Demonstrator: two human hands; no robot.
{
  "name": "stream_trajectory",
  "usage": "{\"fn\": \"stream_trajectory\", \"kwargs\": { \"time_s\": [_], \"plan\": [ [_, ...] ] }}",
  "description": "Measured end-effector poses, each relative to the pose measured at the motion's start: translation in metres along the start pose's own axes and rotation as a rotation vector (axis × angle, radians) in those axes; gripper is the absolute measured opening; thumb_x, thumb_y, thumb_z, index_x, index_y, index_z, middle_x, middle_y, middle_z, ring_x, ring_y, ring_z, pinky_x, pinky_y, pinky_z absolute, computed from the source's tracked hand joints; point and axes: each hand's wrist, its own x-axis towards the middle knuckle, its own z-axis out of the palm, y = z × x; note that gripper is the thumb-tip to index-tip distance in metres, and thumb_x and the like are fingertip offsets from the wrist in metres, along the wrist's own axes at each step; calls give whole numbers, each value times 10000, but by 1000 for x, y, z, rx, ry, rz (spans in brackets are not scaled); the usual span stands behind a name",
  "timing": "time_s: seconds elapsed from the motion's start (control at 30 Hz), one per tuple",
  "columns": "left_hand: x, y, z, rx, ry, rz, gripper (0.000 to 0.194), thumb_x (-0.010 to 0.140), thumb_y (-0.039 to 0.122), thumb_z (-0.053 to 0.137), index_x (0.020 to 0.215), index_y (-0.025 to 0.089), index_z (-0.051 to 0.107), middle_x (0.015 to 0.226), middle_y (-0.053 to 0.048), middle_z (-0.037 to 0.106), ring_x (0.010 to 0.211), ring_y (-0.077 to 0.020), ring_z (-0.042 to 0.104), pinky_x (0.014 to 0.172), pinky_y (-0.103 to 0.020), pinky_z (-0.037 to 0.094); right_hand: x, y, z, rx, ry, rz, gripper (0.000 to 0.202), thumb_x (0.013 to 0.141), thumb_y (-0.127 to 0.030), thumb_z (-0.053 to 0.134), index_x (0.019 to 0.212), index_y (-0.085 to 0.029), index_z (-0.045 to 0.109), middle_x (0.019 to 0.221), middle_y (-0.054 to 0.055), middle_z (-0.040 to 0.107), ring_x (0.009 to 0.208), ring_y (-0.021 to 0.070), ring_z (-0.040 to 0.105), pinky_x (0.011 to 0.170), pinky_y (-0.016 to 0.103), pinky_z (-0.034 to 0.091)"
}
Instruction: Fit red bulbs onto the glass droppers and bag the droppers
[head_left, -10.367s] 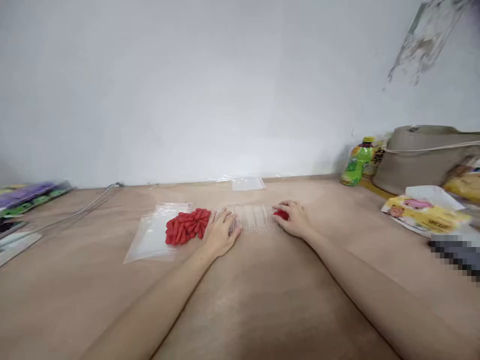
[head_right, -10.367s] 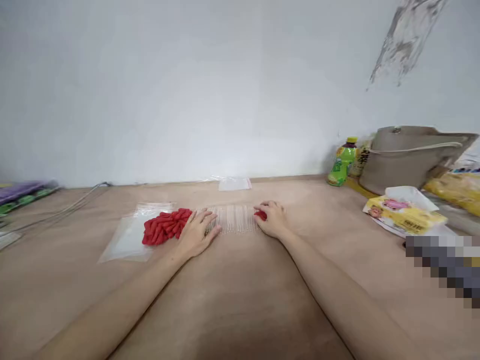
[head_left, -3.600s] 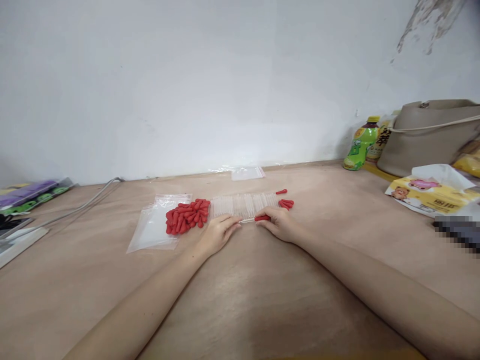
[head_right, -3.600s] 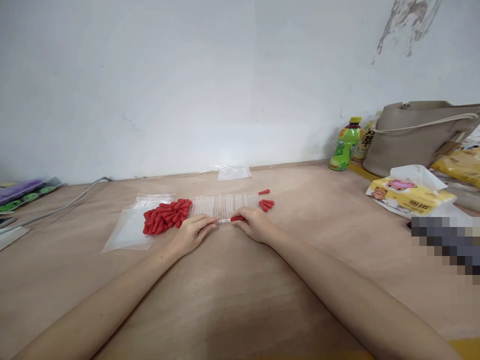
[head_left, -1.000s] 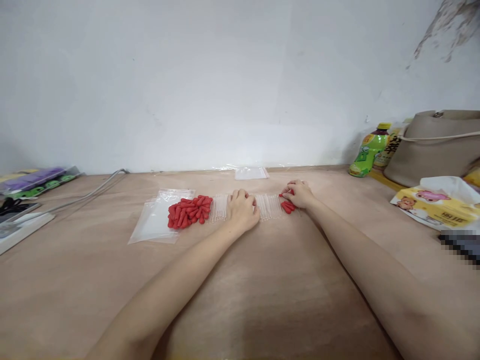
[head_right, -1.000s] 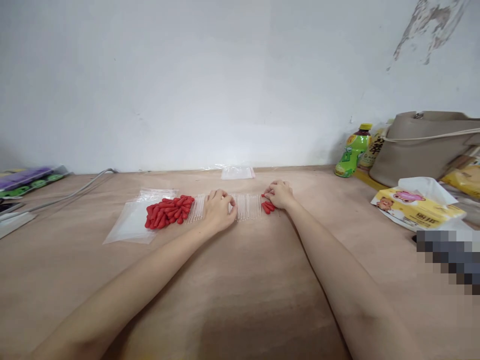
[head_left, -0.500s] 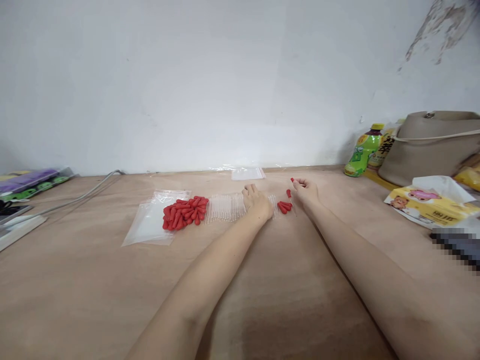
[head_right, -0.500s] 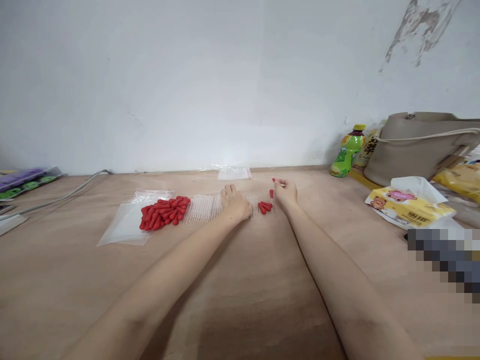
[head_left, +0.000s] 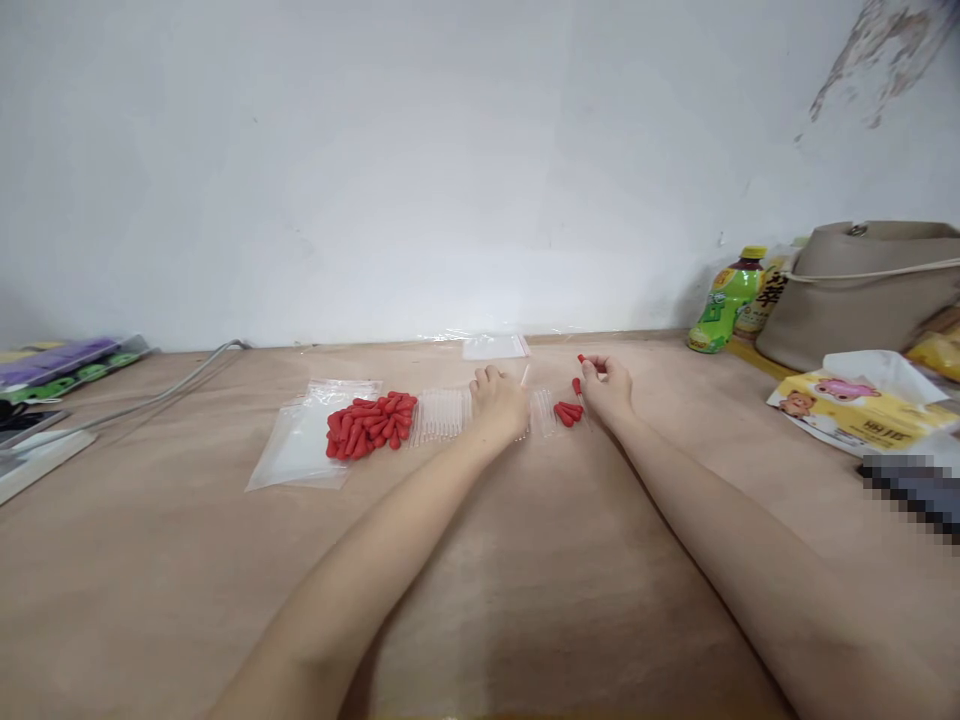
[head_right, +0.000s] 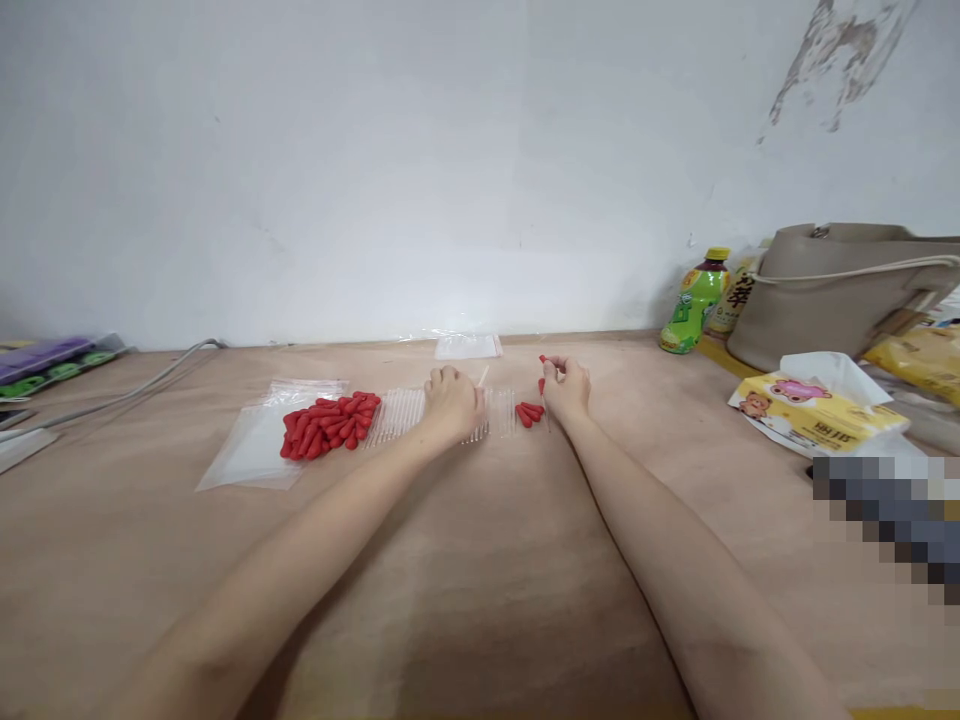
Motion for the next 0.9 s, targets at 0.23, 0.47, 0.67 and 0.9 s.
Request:
{"fn": "stream_trajectory", "kwargs": {
  "time_s": [0.23, 0.47, 0.67, 0.9],
  "plan": [
    [-66, -81, -30, -163, 60, 392, 213, 897, 224, 324, 909, 147, 522, 819, -73, 585, 760, -199, 532, 682, -334, 437, -59, -44, 5, 29, 56, -405, 336, 831, -294, 419, 1137, -181, 499, 894, 79, 564, 848, 197, 511, 746, 347, 428],
    [-95, -110, -17, -353, 86, 458, 210, 890, 173, 355, 1006, 196, 529, 935, -43, 595, 841, -148, 574, 734, -269, 471, -122, -72, 0, 123, -393, -672, 241, 850, -203, 417, 1009, -255, 590, 875, 52, 546, 804, 166, 530, 718, 330, 458],
    [-93, -105, -19, -400, 15, 444, 208, 895, 205, 365, 1014, 202, 535, 938, -45, 598, 848, -154, 572, 753, -293, 476, -122, -73, -2, 126, -463, -667, 234, 854, -212, 418, 1006, -252, 592, 886, 55, 560, 783, 159, 542, 702, 321, 468],
    [-93, -105, -17, -429, 7, 480, 214, 893, 190, 368, 1028, 203, 533, 942, -50, 598, 844, -157, 578, 741, -296, 483, -123, -76, -6, 162, -549, -668, 238, 864, -223, 410, 1022, -234, 587, 893, 53, 577, 783, 143, 552, 694, 293, 473]
  ]
}}
